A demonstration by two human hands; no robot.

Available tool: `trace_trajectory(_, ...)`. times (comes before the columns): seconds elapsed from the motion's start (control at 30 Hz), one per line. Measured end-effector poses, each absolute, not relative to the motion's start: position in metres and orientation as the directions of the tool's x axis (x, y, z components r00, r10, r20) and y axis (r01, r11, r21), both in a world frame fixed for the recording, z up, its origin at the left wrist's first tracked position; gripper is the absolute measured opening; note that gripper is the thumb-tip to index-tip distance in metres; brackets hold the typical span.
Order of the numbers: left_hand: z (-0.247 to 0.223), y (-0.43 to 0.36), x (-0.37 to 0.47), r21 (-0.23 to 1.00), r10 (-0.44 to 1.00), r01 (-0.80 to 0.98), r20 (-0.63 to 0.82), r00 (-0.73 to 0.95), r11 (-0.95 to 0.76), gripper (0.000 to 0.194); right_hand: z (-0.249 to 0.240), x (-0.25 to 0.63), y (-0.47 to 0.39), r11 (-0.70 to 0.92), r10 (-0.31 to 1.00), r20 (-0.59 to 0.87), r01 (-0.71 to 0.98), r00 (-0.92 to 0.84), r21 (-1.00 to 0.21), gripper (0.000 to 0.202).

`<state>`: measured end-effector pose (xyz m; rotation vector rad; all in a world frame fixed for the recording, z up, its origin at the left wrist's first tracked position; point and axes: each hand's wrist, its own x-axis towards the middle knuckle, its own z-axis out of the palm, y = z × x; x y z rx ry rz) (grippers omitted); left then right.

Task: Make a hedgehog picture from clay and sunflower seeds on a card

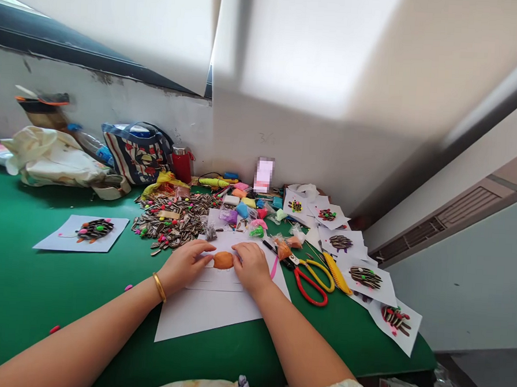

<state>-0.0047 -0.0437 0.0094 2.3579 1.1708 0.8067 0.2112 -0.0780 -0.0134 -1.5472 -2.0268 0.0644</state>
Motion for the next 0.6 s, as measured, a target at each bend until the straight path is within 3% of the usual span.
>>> trace_trajectory(0.13,0.011,-0.045,-0.004,0.572,0.816,0.589,0.315,0.484,-0.57,0.023,-0.008,0.21,-0.082,0.29,0.918,0.364,0.888,-0.154,-0.356,0.017)
trace_trajectory(0.27,0.013,-0.045,-0.005,0.59,0.823,0.585,0.3,0.482,-0.557,0.022,0.002,0.213,-0.082,0.252,0.935,0.318,0.926,-0.157,-0.282,0.028)
trace_trajectory(0.4,0.013,-0.046,-0.006,0.606,0.829,0.579,0.292,0.477,-0.546,0.022,0.019,0.228,-0.074,0.125,0.939,0.34,0.966,-0.042,-0.226,0.033)
trace_trajectory(0.6,0.01,-0.044,-0.005,0.617,0.834,0.575,0.285,0.473,-0.537,0.023,0.042,0.26,-0.048,0.001,0.928,0.362,0.969,0.091,-0.245,0.027)
